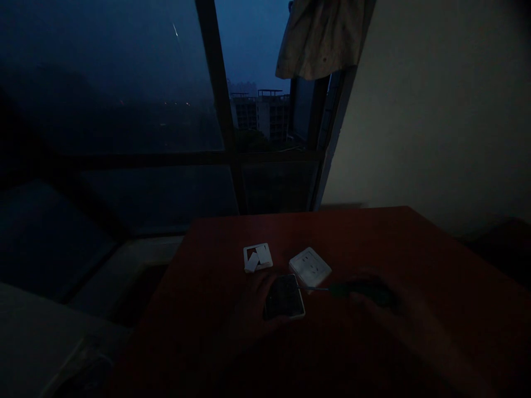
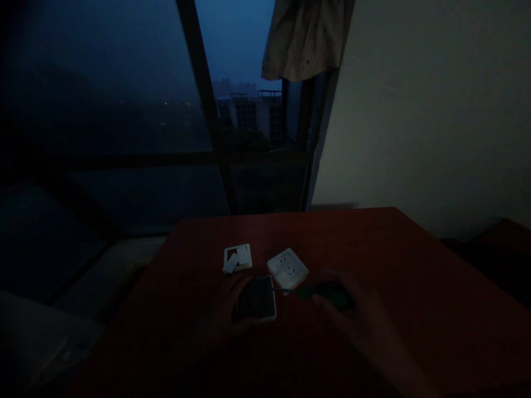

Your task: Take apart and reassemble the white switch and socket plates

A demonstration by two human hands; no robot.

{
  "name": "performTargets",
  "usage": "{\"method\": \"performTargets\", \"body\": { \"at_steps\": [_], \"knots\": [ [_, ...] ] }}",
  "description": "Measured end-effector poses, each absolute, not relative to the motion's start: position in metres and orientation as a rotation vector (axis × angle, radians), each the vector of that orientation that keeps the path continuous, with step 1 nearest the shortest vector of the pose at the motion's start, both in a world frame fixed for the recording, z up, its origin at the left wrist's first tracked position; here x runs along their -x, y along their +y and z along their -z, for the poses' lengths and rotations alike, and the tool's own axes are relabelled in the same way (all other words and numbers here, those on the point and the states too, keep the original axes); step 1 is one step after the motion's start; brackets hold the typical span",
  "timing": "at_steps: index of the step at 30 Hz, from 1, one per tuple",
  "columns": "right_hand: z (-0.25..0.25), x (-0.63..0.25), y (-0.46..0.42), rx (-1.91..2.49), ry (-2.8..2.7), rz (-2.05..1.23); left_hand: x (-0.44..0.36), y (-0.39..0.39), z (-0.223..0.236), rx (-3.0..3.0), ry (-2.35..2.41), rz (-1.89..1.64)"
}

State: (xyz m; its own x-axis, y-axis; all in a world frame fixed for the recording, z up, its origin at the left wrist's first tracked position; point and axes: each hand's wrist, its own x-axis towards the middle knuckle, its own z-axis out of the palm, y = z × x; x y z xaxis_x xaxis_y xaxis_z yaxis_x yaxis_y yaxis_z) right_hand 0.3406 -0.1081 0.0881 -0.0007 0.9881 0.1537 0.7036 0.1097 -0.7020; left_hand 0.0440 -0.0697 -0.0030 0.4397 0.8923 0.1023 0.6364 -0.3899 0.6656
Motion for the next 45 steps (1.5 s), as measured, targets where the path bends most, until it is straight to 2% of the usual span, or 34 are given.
{"method": "performTargets", "body": {
  "at_steps": [8, 24, 33, 45],
  "knots": [
    [-0.11, -0.324, -0.083, 1.518, -1.949, -0.395, -0.048, -0.07, 0.0, -2.185, 1.262, -0.613],
    [-0.115, -0.311, -0.074, 1.499, -2.074, -0.311, -0.05, -0.071, -0.002, -2.196, 1.272, -0.628],
    [-0.147, -0.28, -0.059, 1.587, -2.383, 0.069, -0.05, -0.069, 0.002, -2.219, 1.244, -0.646],
    [-0.151, -0.29, -0.052, 1.513, -2.27, -0.025, -0.051, -0.069, 0.001, -2.211, 1.248, -0.652]
  ]
}}
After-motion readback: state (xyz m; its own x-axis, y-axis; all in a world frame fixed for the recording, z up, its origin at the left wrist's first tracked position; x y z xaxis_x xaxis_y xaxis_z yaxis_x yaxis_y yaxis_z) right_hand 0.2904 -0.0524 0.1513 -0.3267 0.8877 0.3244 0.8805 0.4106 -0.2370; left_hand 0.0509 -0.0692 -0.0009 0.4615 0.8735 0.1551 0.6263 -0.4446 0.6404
